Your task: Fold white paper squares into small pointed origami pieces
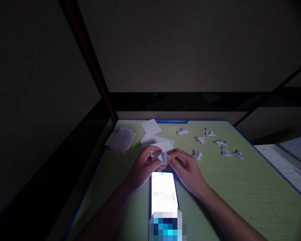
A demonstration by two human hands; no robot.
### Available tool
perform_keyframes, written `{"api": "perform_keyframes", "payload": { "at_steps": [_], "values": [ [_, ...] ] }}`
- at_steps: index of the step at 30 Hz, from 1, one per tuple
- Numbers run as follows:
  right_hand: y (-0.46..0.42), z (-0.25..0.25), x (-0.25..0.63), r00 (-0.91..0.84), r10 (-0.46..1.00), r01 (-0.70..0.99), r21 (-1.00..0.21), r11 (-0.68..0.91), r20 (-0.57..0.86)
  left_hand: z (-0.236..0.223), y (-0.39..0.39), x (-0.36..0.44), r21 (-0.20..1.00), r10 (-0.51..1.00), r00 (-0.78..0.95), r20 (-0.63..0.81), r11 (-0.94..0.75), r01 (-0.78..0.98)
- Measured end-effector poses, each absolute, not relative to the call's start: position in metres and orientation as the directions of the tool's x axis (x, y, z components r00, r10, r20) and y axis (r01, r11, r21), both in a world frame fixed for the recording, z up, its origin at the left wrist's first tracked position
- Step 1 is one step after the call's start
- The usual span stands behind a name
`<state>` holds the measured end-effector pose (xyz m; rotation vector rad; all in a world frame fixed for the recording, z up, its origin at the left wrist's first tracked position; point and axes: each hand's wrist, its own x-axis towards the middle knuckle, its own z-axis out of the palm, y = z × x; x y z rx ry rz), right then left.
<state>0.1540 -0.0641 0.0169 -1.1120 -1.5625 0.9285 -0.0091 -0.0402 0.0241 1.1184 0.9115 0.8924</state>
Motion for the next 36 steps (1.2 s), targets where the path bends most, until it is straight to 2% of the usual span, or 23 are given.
{"api": "perform_keyframes", "payload": {
  "at_steps": [8, 15, 20, 25, 28, 32, 36],
  "values": [
    [-0.062, 0.016, 0.154, -0.099, 0.962, 0.191, -0.944, 0.270, 0.256, 0.019, -0.041, -0.005, 0.992, 0.940, 0.332, -0.078, 0.107, -0.071],
    [-0.062, 0.017, 0.150, -0.042, 0.994, 0.096, -0.990, 0.101, 0.097, 0.018, -0.044, -0.002, 1.000, 0.963, 0.269, 0.013, -0.019, 0.019],
    [-0.064, 0.019, 0.149, -0.019, 1.000, 0.066, -0.998, 0.022, 0.021, 0.019, -0.045, -0.002, 0.991, 0.967, 0.246, 0.065, -0.092, 0.098],
    [-0.064, 0.020, 0.148, -0.042, 0.999, 0.039, -0.999, -0.029, -0.031, 0.013, -0.044, -0.004, 0.953, 0.945, 0.271, 0.181, -0.236, 0.189],
    [-0.063, 0.020, 0.148, -0.029, 0.998, 0.038, -0.998, -0.050, -0.051, 0.013, -0.045, -0.007, 0.951, 0.944, 0.273, 0.183, -0.241, 0.193],
    [-0.062, 0.019, 0.149, -0.007, 0.999, 0.038, -0.998, -0.048, -0.048, 0.019, -0.047, -0.009, 0.973, 0.940, 0.300, 0.160, -0.202, 0.115],
    [-0.062, 0.018, 0.150, -0.012, 1.000, 0.037, -0.999, 0.005, 0.004, 0.024, -0.046, -0.007, 0.989, 0.952, 0.286, 0.104, -0.131, 0.075]
  ]
}}
